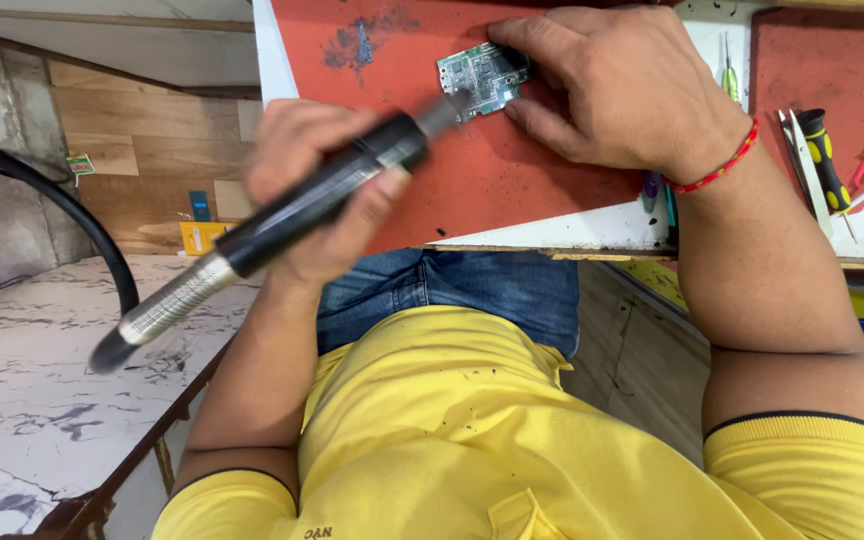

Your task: The person uses a hot air gun to apply heat to a small circuit board placed on a red mat. They hold the board with one hand and direct the hot air with the other, repeatedly moving the tool over different areas of the board.

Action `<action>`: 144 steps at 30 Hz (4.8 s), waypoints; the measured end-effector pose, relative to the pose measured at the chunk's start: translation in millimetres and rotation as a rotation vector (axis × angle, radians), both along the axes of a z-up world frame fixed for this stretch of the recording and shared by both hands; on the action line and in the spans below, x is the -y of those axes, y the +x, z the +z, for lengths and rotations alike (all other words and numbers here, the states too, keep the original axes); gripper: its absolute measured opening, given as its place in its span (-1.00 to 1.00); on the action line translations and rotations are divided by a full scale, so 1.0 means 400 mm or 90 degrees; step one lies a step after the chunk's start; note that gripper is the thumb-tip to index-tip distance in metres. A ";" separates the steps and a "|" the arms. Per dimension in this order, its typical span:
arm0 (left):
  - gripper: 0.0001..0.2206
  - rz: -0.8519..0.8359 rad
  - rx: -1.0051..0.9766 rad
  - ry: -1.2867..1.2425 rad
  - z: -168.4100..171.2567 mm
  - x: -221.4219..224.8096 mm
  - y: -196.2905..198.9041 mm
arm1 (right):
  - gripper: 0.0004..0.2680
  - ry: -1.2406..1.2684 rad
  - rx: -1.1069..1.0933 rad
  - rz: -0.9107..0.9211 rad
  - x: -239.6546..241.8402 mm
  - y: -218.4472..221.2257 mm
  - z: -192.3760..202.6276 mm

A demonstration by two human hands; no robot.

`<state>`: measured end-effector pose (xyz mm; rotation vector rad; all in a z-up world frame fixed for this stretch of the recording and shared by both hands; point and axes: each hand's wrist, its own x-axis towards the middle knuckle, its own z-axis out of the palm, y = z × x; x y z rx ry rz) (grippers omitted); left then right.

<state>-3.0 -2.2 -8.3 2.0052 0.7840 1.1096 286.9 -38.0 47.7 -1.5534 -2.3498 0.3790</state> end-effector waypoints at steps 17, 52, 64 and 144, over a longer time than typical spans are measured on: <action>-0.66 0.002 -0.003 0.012 0.010 0.006 0.012 | -0.64 -0.048 -0.012 -0.047 0.003 -0.002 -0.019; -0.58 -0.024 -0.004 0.007 0.009 -0.008 0.015 | -0.75 0.004 -0.018 -0.014 0.001 0.007 -0.022; -0.62 -0.001 0.018 0.012 0.009 0.000 0.006 | -0.71 0.072 -0.043 0.031 0.010 -0.022 0.043; -0.65 0.008 0.020 0.007 0.007 0.002 0.025 | -0.72 -0.196 -0.059 -0.002 -0.056 0.018 -0.006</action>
